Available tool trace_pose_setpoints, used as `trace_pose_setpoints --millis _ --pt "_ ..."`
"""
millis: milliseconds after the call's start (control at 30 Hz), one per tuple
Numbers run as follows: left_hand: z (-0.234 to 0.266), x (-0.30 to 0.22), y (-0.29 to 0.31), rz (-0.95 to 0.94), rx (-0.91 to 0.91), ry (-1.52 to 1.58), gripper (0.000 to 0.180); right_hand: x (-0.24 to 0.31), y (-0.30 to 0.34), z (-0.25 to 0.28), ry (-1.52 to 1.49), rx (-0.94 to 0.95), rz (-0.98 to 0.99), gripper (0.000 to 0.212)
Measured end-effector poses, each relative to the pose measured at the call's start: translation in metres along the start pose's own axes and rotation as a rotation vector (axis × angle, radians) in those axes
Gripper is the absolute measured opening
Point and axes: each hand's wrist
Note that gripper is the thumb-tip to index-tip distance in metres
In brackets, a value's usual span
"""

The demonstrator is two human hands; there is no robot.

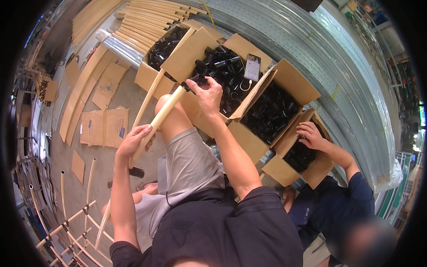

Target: The person assembles a metal frame by attaching black plastic connectors to metal poles while sitting on the floor.

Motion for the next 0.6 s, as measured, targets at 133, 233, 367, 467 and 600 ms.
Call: trace_pose_setpoints --millis 133,233,367,467,600 --pt "-0.001 -0.005 0.001 0.009 -0.037 0.026 0.039 -0.002 0.006 -0.001 -0.057 0.018 -0.004 0.030" --pt "0.000 -0.003 0.001 -0.014 -0.055 0.049 0.035 -0.004 0.008 0.004 -0.230 -0.027 -0.145 0.026" --pt "-0.014 -0.001 0.005 -0.113 -0.218 -0.199 0.028 -0.006 0.011 0.026 -0.434 -0.073 -0.345 0.023" --pt "-0.046 0.008 0.015 -0.375 -0.490 -0.676 0.029 -0.003 0.020 0.046 -0.474 -0.046 -0.416 0.021" --pt "-0.079 0.023 0.010 -0.395 -0.645 -0.808 0.036 -0.002 0.033 0.066 -0.552 -0.012 -0.474 0.021"
Point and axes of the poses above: each hand's wrist, its own y-axis away from the middle knuckle, its own z-axis out of the back of the hand, x = y × z, and after that the axes turned 2 degrees about -x, right-handed
